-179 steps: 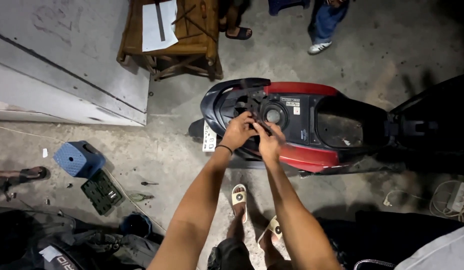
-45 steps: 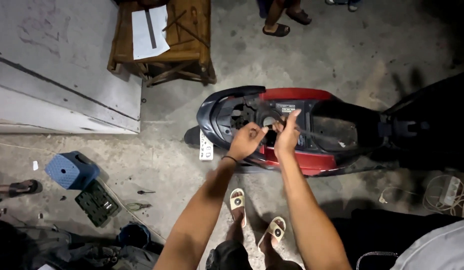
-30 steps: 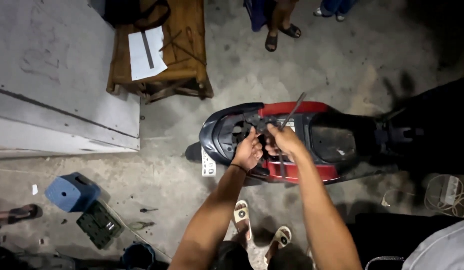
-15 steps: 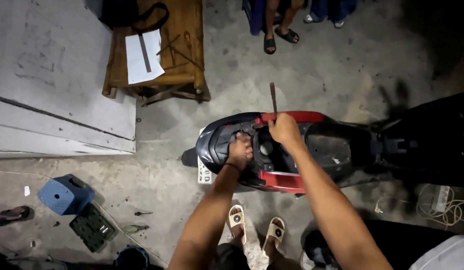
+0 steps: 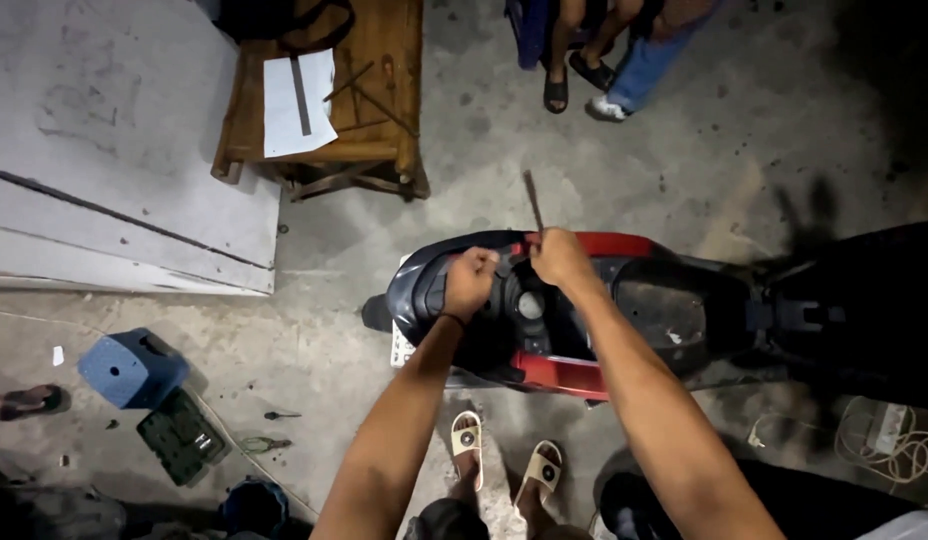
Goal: Removing screws from the internal frame of a motorcycle using a long-reach screwdriver.
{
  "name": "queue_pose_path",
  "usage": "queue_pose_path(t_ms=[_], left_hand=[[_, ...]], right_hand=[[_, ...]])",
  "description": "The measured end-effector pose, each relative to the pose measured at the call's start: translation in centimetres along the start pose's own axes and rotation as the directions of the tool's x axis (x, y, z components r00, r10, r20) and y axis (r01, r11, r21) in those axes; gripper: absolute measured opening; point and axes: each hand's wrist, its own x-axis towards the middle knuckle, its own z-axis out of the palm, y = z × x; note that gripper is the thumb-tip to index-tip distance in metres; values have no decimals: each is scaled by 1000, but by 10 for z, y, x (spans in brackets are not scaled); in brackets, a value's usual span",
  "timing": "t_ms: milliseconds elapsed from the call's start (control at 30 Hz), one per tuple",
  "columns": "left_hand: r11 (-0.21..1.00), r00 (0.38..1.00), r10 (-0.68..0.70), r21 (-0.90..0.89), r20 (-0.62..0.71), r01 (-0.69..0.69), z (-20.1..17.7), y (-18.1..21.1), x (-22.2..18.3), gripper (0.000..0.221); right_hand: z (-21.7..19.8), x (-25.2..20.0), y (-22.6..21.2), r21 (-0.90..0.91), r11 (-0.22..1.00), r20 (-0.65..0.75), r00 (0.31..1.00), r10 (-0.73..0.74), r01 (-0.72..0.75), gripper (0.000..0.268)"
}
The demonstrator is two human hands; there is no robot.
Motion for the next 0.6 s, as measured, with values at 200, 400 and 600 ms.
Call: queue_pose_path(t_ms=[200,400,600], left_hand=[[893,890,386,144,241,-426,-16,67,-18,32],[867,889,419,209,182,-452,15,31,13,26],[838,977,57,-542,207,66,-43,124,-37,46]], right_hand=[[39,50,21,-21,1000,69,998,7,-5,43],[30,38,10,2,999,86,996,-34,34,42],[40,43,18,-25,999,46,998,-36,37,37]])
